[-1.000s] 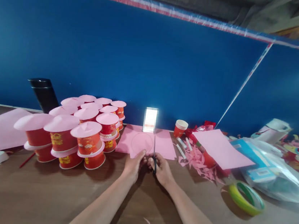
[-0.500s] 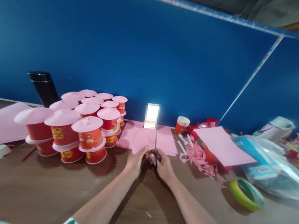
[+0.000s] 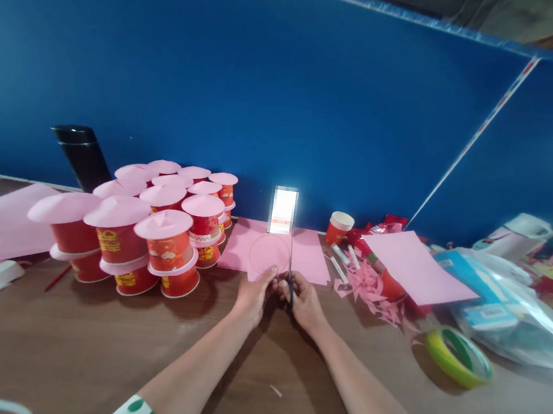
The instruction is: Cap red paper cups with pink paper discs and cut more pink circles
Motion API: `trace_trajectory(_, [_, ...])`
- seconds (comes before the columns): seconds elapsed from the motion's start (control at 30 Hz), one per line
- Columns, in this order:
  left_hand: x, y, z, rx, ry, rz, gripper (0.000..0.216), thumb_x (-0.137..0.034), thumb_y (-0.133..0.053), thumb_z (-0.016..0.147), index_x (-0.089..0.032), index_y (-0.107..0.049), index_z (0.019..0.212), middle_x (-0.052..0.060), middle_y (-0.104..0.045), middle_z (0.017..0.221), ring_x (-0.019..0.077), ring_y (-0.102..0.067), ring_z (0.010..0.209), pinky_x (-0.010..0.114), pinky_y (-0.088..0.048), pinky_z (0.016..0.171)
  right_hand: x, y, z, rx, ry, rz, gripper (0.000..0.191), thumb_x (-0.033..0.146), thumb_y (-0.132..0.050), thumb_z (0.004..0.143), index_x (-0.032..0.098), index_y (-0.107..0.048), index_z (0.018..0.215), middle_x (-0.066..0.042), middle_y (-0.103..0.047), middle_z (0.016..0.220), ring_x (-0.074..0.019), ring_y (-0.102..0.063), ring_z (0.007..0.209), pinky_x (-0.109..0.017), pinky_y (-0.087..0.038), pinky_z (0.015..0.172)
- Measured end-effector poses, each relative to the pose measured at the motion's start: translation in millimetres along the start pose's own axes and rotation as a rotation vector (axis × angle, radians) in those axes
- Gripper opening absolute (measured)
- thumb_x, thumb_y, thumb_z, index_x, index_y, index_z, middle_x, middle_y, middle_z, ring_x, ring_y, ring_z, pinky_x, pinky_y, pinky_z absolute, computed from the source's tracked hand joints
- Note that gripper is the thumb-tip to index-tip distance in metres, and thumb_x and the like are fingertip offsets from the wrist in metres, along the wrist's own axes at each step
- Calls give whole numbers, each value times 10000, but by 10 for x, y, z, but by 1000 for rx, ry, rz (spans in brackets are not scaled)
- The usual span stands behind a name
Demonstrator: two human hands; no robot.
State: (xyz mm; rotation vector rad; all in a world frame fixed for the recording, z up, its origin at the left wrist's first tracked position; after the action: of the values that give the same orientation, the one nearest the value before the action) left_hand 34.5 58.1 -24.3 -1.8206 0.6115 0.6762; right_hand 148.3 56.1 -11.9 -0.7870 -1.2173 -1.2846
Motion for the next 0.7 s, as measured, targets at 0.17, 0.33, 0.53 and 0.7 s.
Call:
trace_trajectory(0.17, [-15,-5,-14,-3,-9,11,257,-176,-777,551,-104,-593,716,2,-610,589,87,-573,501,183,-490,474,13,1,2,0,17,7,302,408,-561,803,168,-565,987,5,-554,679,-114,-513,598,-219,-433,548])
trace_trajectory(0.33, [2,1,2,7,-4,11,272,-192,-783,549,-100,-592,718,12,-615,593,93,-578,500,189,-490,467,4,-1,2,5,7,7,317,430,-551,807,168,-565,984,8,-552,672,-113,-508,589,-216,-428,535])
trace_trajectory(0.53, [13,14,16,17,-10,15,282,-202,-788,545,-106,-592,723,2,-609,592,91,-580,512,182,-489,476,-1,-5,-1,13,-3,26,316,429,-559,803,166,-563,979,3,-557,684,-109,-505,592,-209,-421,523])
trace_trajectory(0.7, [-4,-8,-8,15,-9,25,259,-195,-782,550,-103,-586,692,-1,-596,569,87,-568,487,183,-485,464,-13,-6,2,8,-11,20,300,418,-538,818,169,-562,982,1,-552,673,-108,-499,583,-207,-419,509])
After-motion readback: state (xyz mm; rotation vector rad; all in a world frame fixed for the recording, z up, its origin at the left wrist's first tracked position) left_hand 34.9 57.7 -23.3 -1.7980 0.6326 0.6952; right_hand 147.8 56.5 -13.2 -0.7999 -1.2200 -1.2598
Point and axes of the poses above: each hand's wrist, its own z-axis towards the middle knuckle, its own y-axis out of the back of the hand, x = y × z, the point moved 6 cm from there along z, towards the middle knuckle
